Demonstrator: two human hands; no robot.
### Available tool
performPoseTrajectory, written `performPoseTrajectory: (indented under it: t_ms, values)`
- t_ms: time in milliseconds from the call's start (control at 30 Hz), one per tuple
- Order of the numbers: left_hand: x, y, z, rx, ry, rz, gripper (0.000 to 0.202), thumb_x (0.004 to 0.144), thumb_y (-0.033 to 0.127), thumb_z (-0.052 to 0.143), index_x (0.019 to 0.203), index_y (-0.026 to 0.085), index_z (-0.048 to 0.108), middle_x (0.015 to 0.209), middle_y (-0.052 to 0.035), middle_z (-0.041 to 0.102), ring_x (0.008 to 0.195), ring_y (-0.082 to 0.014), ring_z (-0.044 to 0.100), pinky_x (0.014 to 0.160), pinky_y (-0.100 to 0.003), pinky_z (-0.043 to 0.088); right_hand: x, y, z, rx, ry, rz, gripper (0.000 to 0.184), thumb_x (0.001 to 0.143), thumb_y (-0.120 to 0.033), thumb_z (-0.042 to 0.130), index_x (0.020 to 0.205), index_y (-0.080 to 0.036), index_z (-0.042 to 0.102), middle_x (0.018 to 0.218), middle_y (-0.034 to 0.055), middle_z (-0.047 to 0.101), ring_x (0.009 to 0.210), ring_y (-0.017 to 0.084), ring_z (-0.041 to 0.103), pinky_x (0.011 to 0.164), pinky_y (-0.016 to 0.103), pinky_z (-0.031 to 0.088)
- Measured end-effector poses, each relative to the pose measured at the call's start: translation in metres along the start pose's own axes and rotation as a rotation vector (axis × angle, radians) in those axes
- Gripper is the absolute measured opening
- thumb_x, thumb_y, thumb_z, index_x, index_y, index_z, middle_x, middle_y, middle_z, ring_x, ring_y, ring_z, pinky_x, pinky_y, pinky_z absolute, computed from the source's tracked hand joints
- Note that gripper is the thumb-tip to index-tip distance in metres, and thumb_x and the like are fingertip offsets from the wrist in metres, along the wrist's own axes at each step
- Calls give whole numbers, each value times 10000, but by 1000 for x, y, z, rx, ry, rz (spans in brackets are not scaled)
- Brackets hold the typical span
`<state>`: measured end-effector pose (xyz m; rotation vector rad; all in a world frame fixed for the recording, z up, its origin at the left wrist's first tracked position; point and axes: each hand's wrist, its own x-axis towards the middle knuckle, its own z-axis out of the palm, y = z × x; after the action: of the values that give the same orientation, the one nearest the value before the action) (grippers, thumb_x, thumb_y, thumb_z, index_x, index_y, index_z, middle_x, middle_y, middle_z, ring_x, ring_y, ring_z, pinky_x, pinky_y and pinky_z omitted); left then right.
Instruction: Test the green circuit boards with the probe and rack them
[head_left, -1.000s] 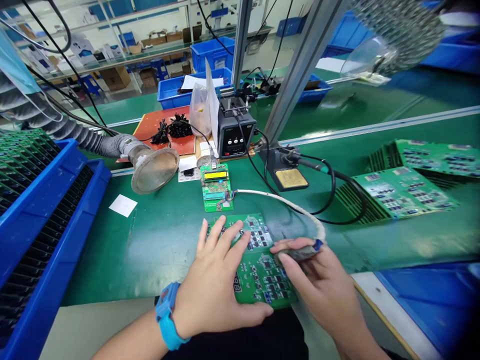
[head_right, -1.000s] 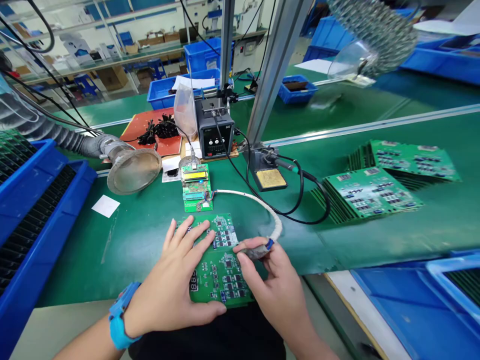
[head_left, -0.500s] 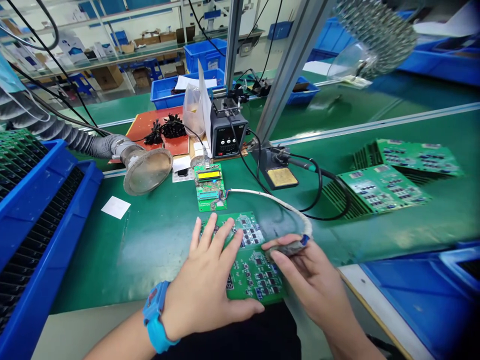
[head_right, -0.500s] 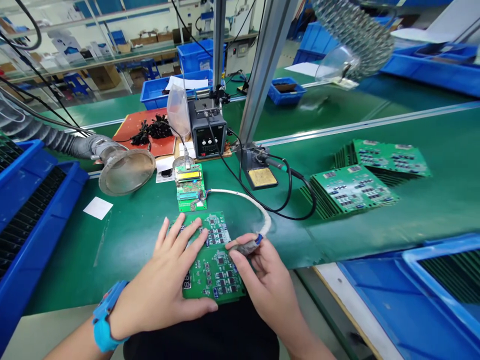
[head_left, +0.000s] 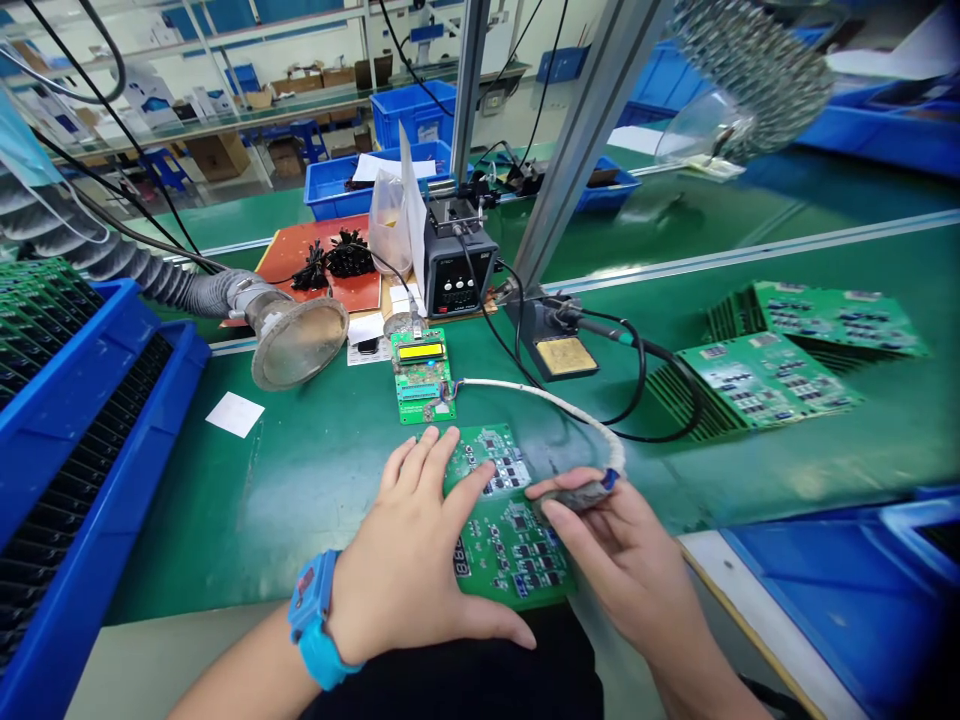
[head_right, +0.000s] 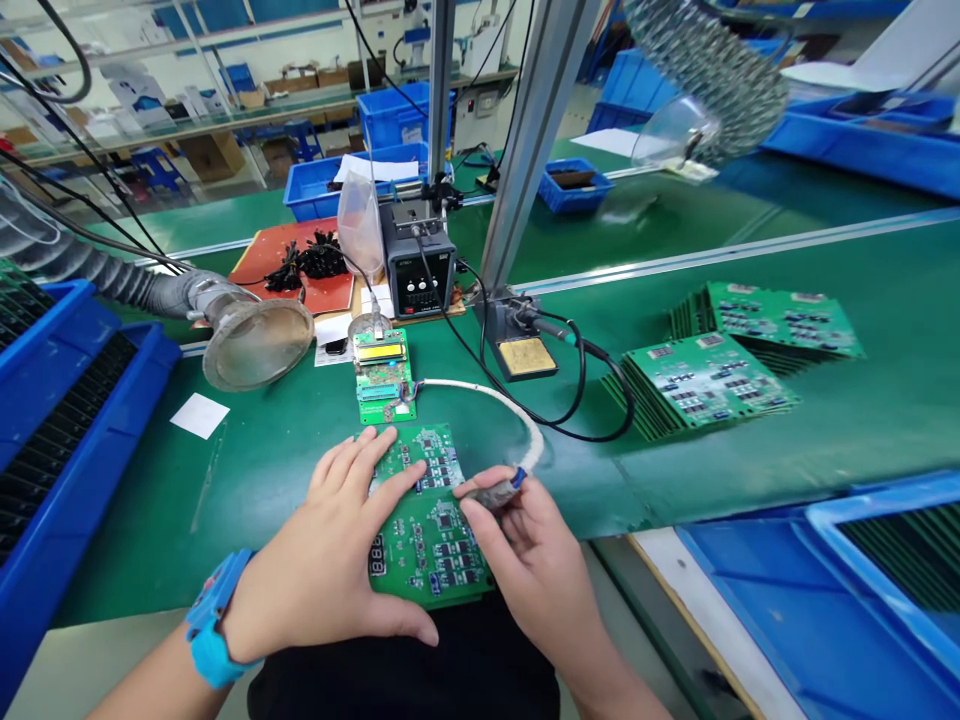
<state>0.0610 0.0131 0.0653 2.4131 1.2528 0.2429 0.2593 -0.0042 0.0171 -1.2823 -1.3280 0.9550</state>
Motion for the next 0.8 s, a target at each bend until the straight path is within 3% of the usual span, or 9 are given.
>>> performPoseTrajectory:
  t_ms: [133, 300, 500, 800]
  values:
    - [1, 2, -1, 2, -7, -20, 1116, 502, 751, 760, 1404, 184, 428, 1544, -240, 137, 1391, -475, 162, 1049, -666, 246, 0, 1, 1, 2, 9, -13, 102, 881, -321, 591, 932, -237, 566, 867, 36, 676, 789, 150, 679, 717, 231, 575]
    - [2, 4, -3, -8, -24, -41, 1104, 476, 691, 814, 1386, 179, 454, 1539, -239, 162, 1396, -476, 136, 1062, -661, 233, -1, 4, 1, 7, 12, -19, 101, 881, -316, 594, 935, -237, 560, 865, 35, 679, 793, 151, 680, 726, 226, 572]
    - [3, 0, -1, -45, 1, -21, 1104, 510, 780, 728, 1397, 190, 438, 1560, -212, 94, 1398, -490, 60, 1086, -691, 124, -2, 7, 0, 16, 17, -11, 103, 870, -315, 612, 930, -247, 563, 861, 36, 680, 798, 163, 684, 723, 228, 573]
    - [3, 2, -3, -14, -10, -33, 1152, 462, 797, 734, 1399, 195, 439, 1558, -232, 69, 1389, -501, 111, 1069, -665, 193, -1, 9, 2, 36, 41, -1, 130, 854, -338, 633, 918, -247, 566, 848, 36, 689, 778, 171, 685, 702, 236, 574]
